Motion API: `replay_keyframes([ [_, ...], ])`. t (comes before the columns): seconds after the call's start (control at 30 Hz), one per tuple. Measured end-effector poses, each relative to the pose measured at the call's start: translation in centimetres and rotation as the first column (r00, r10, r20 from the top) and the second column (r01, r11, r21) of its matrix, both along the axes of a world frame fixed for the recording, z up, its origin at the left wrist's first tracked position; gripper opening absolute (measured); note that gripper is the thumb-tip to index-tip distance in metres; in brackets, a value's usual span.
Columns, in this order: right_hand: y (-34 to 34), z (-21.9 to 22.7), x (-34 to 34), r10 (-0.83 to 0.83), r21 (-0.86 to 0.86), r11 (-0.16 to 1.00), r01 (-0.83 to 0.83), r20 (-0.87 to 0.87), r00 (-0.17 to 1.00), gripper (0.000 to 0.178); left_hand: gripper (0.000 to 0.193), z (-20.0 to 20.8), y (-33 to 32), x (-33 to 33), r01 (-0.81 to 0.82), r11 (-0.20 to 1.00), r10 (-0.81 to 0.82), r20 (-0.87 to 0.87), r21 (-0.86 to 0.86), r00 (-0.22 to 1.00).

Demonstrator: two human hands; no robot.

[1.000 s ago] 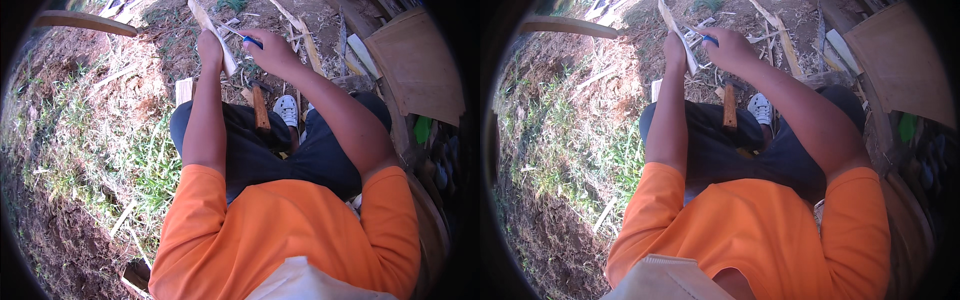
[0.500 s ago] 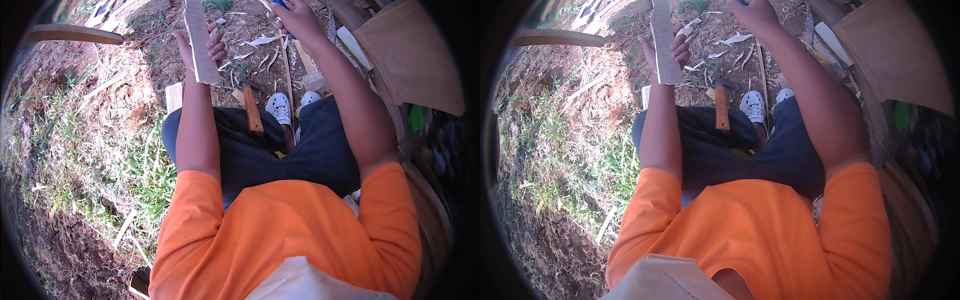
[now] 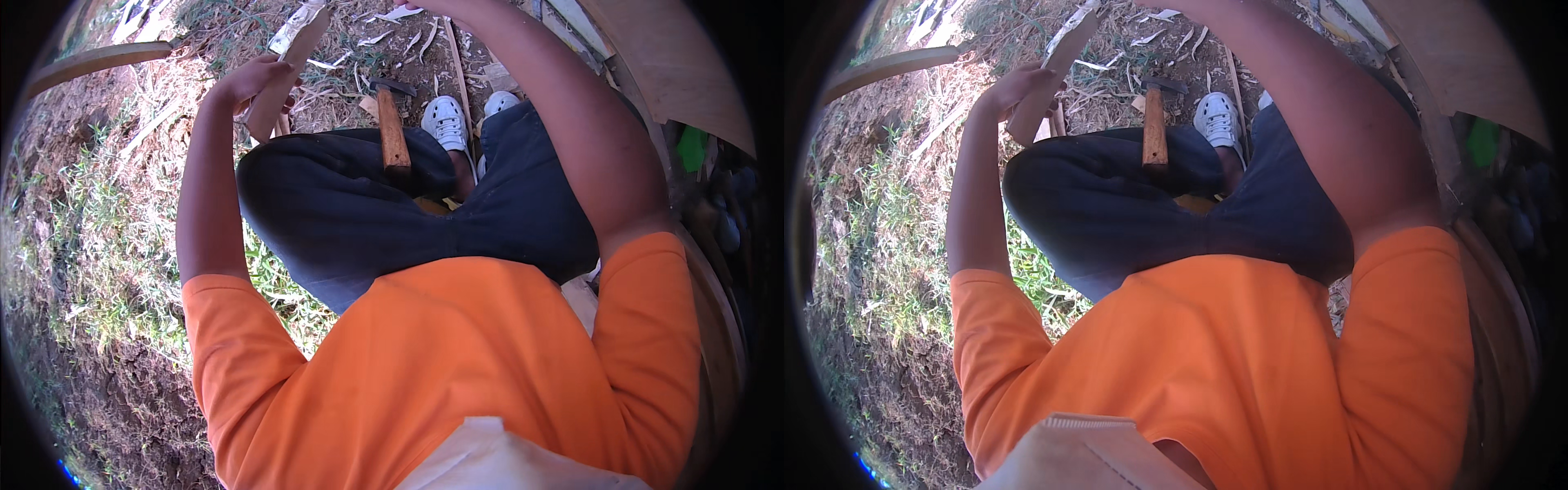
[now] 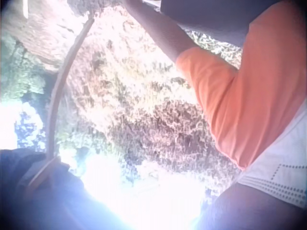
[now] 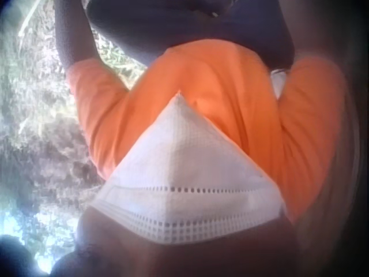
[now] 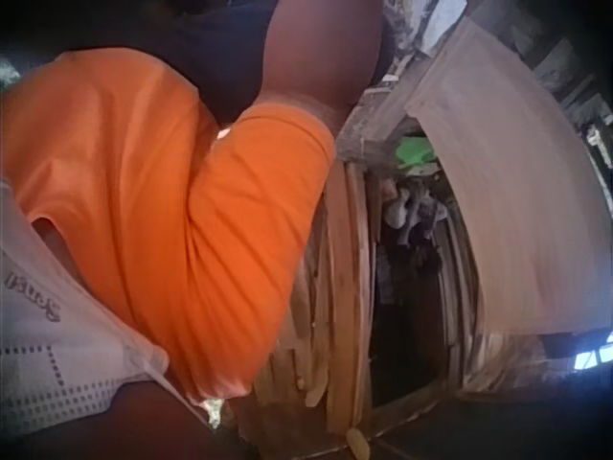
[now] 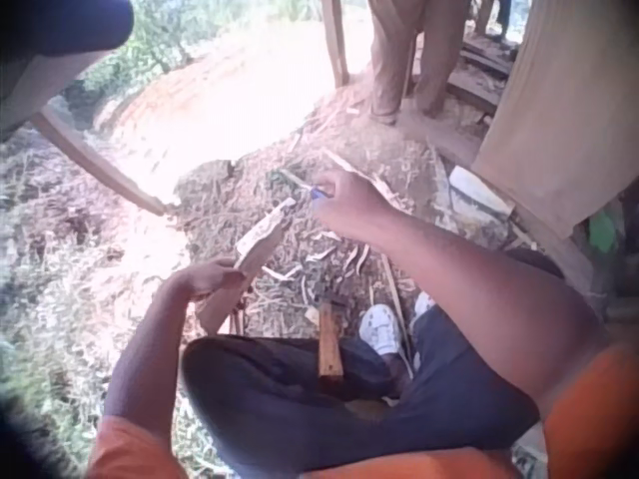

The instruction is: The person sits on the ground and uses a knife to carve a piece of wood, holding it with their left hand and shaving off thin strips. They periodically reposition the wood and continue carving along its length.

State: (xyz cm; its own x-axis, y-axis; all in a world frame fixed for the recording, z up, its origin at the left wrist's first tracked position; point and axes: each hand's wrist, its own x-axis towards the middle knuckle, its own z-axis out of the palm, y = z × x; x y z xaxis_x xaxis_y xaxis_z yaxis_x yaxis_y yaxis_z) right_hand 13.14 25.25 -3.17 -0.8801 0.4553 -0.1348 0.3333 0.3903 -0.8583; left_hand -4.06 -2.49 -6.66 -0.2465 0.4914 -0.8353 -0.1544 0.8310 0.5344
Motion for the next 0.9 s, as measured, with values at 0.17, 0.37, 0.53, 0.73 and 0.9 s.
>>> replay_keyframes([
  [0.17, -2.1, 1.7, 0.6, 0.046, -0.192, 0.981, -0.043, 0.011, 0.999, 0.050, 0.040, -2.4, -2.2, -0.8, 0.254, 0.946, -0.255, 0.021, -0.203, 0.967],
  [0.37, -2.7, -3.7, -0.5, 0.003, 0.082, 0.997, 0.010, -0.160, 0.987, 0.032, 0.042, -4.4, 2.2, 0.2, 0.618, 0.724, -0.620, 0.103, -0.307, 0.778],
  [0.53, -3.2, 0.3, 0.7, 0.198, -0.122, 0.974, -0.191, 0.045, 0.979, 0.019, 0.052, -7.1, 2.3, 0.7, 0.470, 0.797, -0.393, 0.264, -0.380, 0.881],
  [0.73, -5.3, -0.6, 0.7, 0.192, 0.052, 0.980, -0.192, 0.005, 0.981, 0.025, 0.063, -8.4, 2.0, 0.9, 0.316, 0.845, -0.254, 0.195, -0.431, 0.947],
  [0.9, -6.1, -1.0, 0.8, 0.195, 0.003, 0.981, -0.195, -0.057, 0.979, 0.030, 0.072, -4.6, 0.7, 0.5, 0.359, 0.883, -0.338, 0.122, -0.302, 0.933],
])
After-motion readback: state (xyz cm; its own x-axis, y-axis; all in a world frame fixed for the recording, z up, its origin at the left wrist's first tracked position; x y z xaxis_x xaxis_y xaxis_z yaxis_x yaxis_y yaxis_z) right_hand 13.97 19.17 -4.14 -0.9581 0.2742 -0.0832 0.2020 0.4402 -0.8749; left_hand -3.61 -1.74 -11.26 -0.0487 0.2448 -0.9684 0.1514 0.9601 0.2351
